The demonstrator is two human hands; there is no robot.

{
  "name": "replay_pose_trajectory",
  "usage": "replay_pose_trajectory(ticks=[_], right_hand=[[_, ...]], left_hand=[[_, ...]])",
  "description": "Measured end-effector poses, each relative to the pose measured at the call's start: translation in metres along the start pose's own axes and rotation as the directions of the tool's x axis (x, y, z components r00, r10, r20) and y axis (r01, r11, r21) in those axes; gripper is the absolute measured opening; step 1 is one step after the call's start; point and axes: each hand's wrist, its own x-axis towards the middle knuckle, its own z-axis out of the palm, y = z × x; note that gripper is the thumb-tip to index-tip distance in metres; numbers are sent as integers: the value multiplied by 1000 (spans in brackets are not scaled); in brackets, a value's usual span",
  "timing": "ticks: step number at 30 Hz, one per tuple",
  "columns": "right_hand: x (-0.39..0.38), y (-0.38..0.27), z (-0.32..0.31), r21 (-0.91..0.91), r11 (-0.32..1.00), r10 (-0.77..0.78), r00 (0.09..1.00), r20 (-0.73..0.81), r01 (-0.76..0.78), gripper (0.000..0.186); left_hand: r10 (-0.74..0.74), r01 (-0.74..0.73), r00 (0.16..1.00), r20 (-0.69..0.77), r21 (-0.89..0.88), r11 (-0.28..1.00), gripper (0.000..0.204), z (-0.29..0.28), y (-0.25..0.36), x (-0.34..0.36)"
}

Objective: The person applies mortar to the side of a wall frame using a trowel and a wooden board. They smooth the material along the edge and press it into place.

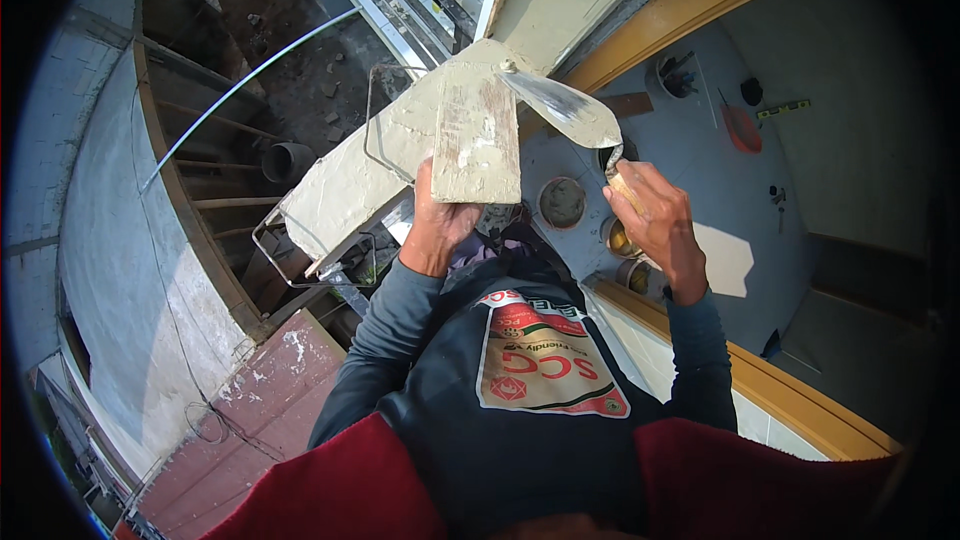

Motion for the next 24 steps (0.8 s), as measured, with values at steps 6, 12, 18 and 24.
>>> replay_pose_trajectory(ticks=[6, 12, 18, 24], right_hand=[[11, 9, 55, 34, 998, -51, 993, -107, 55, 29], [29, -10, 71, 211, 962, 180, 984, -16, -172, 31], [38, -10, 71, 246, 931, 277, 961, 8, -270, 30], [50, -15, 65, 234, 917, 319, 946, 54, -323, 28]], left_hand=[[135, -111, 989, -57, 311, 944, 40, 3, 2, -21], [166, -120, 983, -81, 404, 907, 43, 13, 3, -23], [161, -111, 984, -82, 429, 896, 43, 11, 5, -22], [157, -113, 985, -71, 422, 899, 43, 14, 2, -20]])
